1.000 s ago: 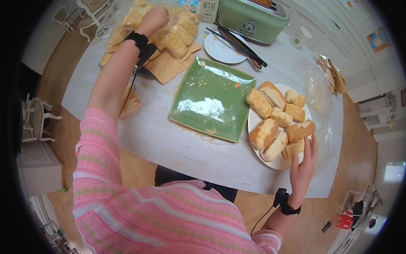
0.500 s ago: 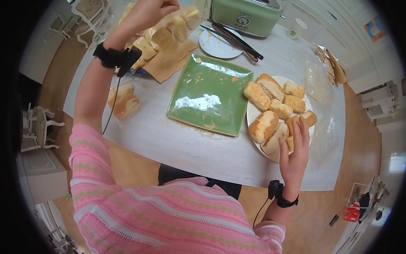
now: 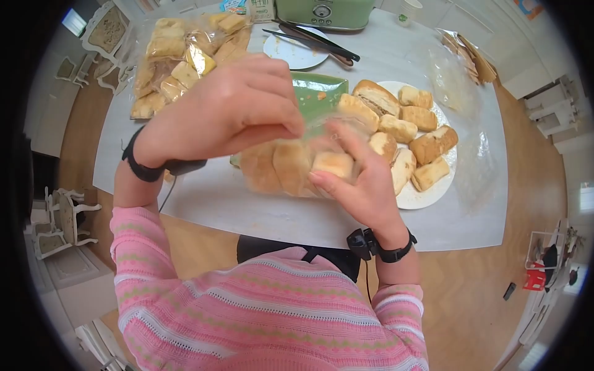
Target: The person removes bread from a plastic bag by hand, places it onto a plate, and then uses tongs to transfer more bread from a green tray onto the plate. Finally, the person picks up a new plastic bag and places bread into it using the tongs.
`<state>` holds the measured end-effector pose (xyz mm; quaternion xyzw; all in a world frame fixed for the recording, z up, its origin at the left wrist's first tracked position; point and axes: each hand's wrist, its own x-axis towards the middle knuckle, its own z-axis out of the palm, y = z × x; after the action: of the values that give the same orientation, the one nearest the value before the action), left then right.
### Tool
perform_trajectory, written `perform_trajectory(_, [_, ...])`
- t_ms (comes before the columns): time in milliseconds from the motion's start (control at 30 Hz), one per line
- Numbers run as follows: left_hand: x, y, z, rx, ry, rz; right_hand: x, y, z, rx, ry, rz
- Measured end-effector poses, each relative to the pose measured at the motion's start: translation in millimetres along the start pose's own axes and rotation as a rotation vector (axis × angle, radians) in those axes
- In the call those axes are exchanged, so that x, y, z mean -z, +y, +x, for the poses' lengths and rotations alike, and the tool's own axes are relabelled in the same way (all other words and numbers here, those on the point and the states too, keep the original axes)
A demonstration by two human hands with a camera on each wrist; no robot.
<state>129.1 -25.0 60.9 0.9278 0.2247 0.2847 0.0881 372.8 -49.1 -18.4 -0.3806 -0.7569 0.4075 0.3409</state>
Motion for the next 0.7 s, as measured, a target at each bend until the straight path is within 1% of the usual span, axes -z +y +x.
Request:
perform_trajectory(33, [-8, 1, -1, 0.005, 0.016, -0.025, -3, 3, -1, -0.014, -0.038, 0.107])
perform_trajectory(67, [-15, 0, -1, 0.004, 0.012, -0.031, -6, 5, -4, -0.020, -0.035, 0.109])
perform_trajectory(133, [-27, -1, -2, 0.037, 0.100, -0.045, -10, 11, -10, -0.140, 0.008, 0.404])
perform_trajectory(167, [-33, -2, -3, 0.037, 0.096, -0.050, -11, 14, -13, -0.145, 0.011, 0.406])
perform_trajectory(233, [-44, -3, -8, 0.092, 0.213, -0.084, -14, 22, -18, -0.106, 0.111, 0.474])
perform_trajectory(267, [-48, -4, -10, 0.090, 0.205, -0.092, -16, 25, -20, -0.114, 0.120, 0.478])
perform_trajectory(333, [-55, -5, -18, 0.252, 0.435, -0.026, -17, 31, -20, -0.092, 0.242, 0.621])
perform_trajectory(367, [-60, -6, -22, 0.250, 0.428, -0.033, -15, 30, -20, -0.113, 0.282, 0.672])
perform_trajectory(400, [-65, -7, -28, 0.353, 0.616, -0.023, -13, 31, -20, -0.119, 0.290, 0.675])
perform_trajectory(433, [-72, -6, -33, 0.459, 0.803, -0.012, -12, 33, -20, -0.105, 0.344, 0.773])
perform_trajectory(467, [-82, -5, -38, 0.460, 0.796, -0.016, -11, 34, -20, -0.088, 0.398, 0.872])
perform_trajectory(500, [-92, -2, -43, 0.557, 0.939, -0.256, -12, 31, -21, -0.104, 0.474, 0.944])
perform_trajectory(533, [-102, 2, -49, 0.652, 1.073, -0.503, -11, 31, -21, -0.107, 0.481, 0.948])
perform_trajectory(567, [-112, 10, -55, 0.739, 1.046, -0.681, -10, 31, -22, -0.103, 0.520, 0.969])
perform_trajectory(600, [-125, 15, -61, 0.739, 1.038, -0.684, -9, 32, -22, -0.098, 0.560, 0.988])
perform_trajectory(667, [-150, 25, -69, 0.865, 1.084, -1.179, -11, 33, -24, -0.107, 0.592, 1.025])
perform_trajectory(700, [-160, 36, -66, 0.859, 1.049, -1.365, -13, 34, -24, -0.113, 0.614, 1.062])
